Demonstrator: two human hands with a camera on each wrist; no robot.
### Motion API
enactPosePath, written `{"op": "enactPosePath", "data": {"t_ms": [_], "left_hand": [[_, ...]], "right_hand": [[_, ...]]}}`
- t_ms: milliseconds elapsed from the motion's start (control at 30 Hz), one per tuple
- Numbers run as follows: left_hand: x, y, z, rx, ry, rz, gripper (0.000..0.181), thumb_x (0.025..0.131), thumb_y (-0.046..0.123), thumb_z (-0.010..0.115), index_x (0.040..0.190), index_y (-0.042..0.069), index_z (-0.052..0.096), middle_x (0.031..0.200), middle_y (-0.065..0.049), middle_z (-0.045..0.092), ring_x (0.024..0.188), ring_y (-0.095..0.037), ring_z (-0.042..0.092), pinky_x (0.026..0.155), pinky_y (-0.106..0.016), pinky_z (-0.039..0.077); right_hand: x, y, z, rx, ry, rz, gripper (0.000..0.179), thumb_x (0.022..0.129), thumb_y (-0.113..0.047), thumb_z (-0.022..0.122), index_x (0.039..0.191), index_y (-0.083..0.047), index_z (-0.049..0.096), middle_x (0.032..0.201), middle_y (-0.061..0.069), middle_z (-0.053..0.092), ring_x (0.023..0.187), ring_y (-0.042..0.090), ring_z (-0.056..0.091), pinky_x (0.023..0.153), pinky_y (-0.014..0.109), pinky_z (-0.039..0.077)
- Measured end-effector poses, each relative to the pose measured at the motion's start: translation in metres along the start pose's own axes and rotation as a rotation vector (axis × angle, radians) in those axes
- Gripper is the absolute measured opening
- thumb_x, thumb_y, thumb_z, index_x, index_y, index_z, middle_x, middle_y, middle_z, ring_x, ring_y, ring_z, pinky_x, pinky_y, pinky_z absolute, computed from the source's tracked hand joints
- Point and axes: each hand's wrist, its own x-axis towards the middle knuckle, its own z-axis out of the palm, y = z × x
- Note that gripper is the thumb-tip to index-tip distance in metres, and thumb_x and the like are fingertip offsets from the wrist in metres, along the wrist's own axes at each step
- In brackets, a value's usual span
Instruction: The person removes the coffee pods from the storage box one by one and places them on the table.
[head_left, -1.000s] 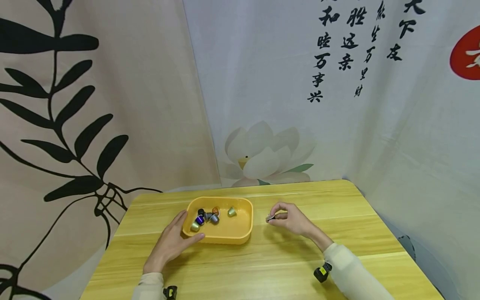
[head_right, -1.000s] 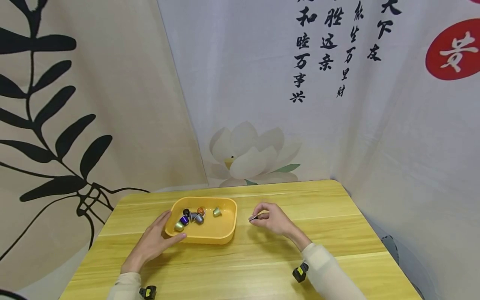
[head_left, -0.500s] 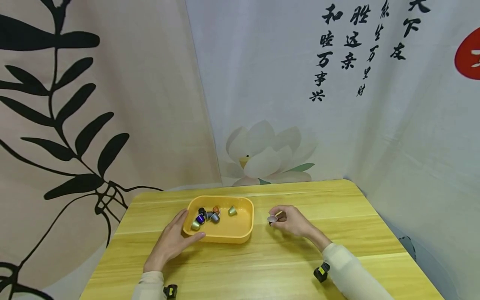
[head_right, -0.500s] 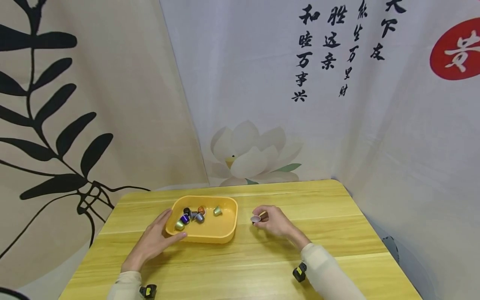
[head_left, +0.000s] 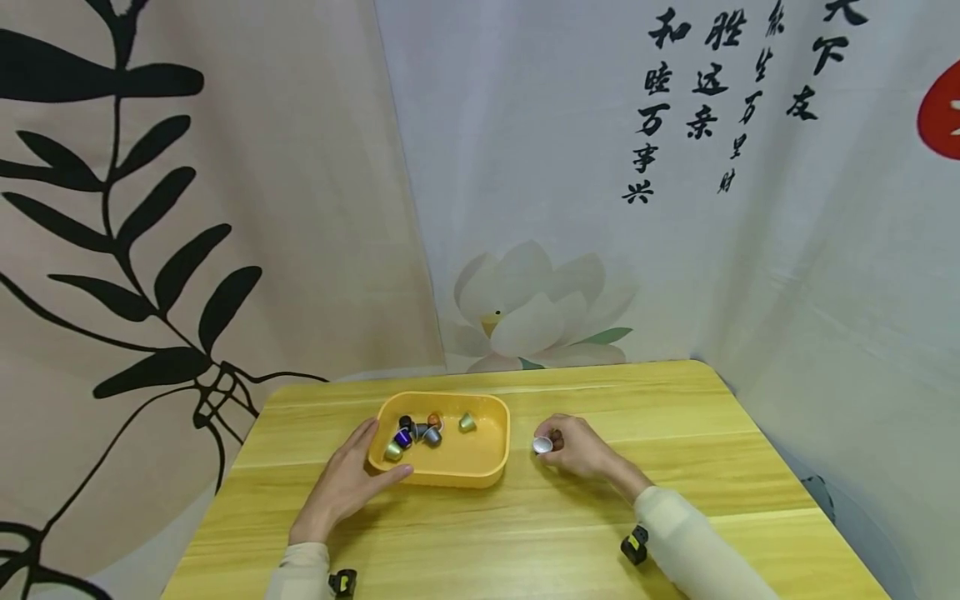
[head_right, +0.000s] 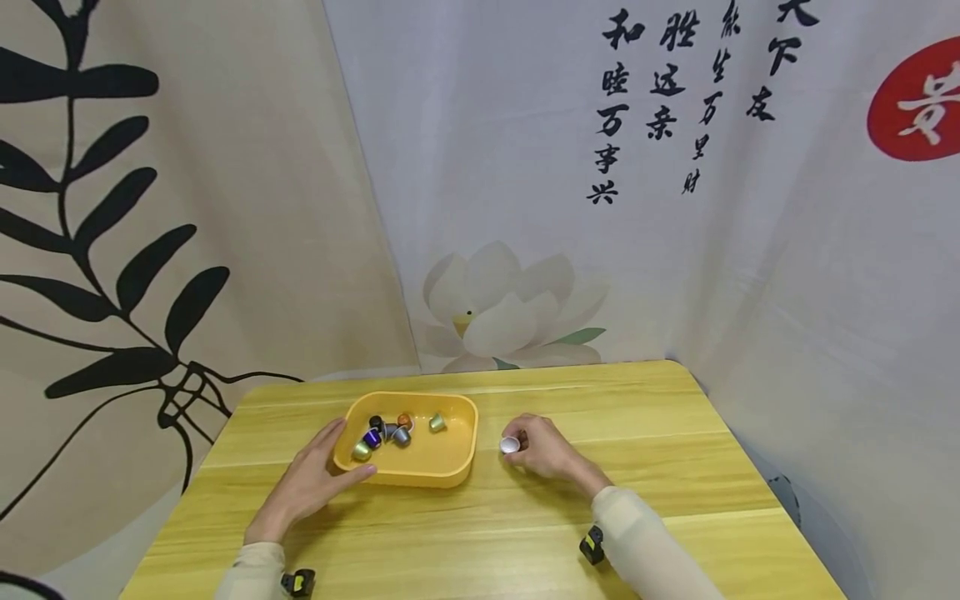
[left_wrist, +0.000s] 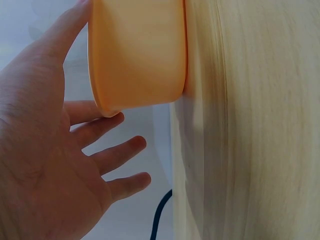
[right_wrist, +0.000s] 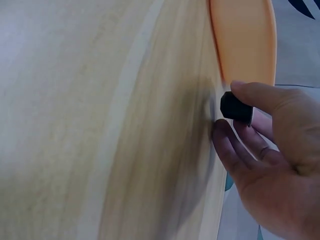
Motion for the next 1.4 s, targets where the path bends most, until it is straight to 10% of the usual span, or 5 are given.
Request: {"op": "enactPosePath", "data": {"t_ms": [767, 1400], "left_hand": [[0.001, -0.001, 0.0, 0.001, 0.022, 0.019, 0.117, 0.1, 0.069, 0.078, 0.18, 0.003, 0.023, 0.189, -0.022, 0.02, 0.17, -0.056, 0.03, 0.134, -0.078, 0.032], [0.0, 0.0, -0.001, -0.001, 0.014, 0.017, 0.118, 0.1, 0.069, 0.077, 0.179, -0.001, 0.023, 0.189, -0.024, 0.019, 0.17, -0.056, 0.028, 0.134, -0.077, 0.031]], "right_hand": [[0.008, 0.003, 0.007, -0.09, -0.009, -0.027, 0.03, 0.089, -0.013, 0.098, 0.109, -0.01, 0.075, 0.1, 0.0, 0.077, 0.089, 0.008, 0.069, 0.078, 0.018, 0.058], [-0.004, -0.003, -0.005, -0.016, -0.058, 0.018, 0.064, 0.104, -0.037, 0.084, 0.151, 0.001, 0.064, 0.133, 0.013, 0.077, 0.12, 0.028, 0.073, 0.107, 0.045, 0.065]]}}
